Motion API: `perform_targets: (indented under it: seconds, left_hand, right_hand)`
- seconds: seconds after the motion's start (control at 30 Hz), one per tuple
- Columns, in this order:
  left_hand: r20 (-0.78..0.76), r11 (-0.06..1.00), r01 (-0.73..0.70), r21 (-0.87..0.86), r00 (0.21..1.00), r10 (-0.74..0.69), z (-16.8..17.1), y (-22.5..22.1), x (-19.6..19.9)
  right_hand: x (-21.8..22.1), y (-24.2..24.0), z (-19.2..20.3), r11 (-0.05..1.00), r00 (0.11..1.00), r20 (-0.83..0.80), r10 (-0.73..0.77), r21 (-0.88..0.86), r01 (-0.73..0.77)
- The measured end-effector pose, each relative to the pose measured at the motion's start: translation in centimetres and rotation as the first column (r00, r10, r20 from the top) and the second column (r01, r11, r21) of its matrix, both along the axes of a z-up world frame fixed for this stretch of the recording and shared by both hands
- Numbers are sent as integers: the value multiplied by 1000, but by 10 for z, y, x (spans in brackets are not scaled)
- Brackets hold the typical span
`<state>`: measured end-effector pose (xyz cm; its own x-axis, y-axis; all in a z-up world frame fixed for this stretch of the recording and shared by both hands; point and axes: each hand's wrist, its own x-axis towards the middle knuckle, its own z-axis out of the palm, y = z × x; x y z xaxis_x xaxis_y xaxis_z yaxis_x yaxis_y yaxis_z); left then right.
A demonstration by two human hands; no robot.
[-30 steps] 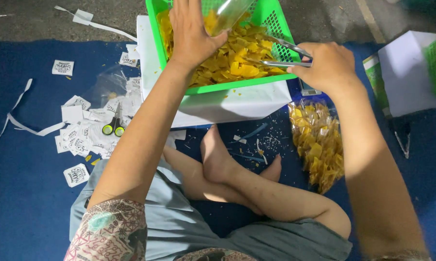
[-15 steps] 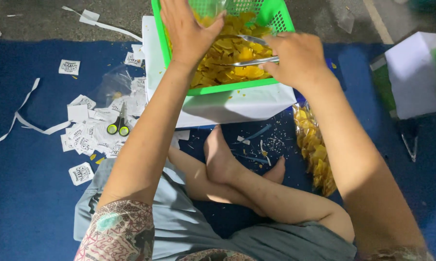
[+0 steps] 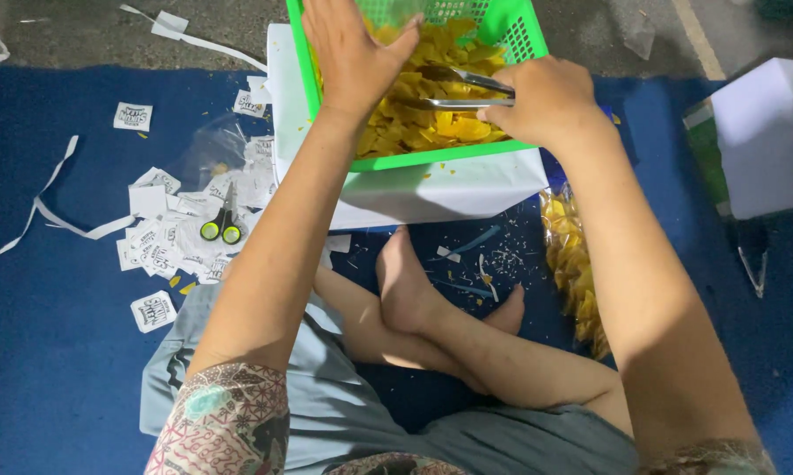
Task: Packaging yellow chips into small plastic bags using metal tongs
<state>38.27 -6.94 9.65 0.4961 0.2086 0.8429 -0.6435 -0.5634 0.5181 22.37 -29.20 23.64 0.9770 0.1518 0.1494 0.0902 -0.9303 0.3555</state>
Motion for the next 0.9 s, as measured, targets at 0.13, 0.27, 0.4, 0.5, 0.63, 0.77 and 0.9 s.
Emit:
perform_targets:
  seconds: [0.13,0.27,0.4,0.5,0.63,0.77,0.9]
  left_hand:
    - [5,999,15,-49,1000,-15,4,6,-2]
    - [-38,993,20,-119,999,-25,4,9,-1]
    - [-65,994,13,-112,998,-21,4,9,1]
    - [-20,994,24,-105,999,-26,3,10,2]
    - [-11,994,54,-94,998,-55,2,11,1]
    - [-29,998,56,-13,998,-56,-3,5,3]
    - [-49,992,112,58,993,-109,-4,4,-1]
  right_hand:
    - [3,-6,-5,998,998,-44,-49,48,51]
    - [5,-14,-8,998,998,41,-53,47,51]
    - [-3,-18,-8,997,999,33,-33,77,30]
    - [-10,-19,-5,998,999,32,-23,58,21]
    - [-15,-30,-9,1000,991,135,17,7,-18]
    - [-33,-30,6,975,981,187,44,205,-83]
    - [-55,-45,30,896,987,156,-24,440,-48]
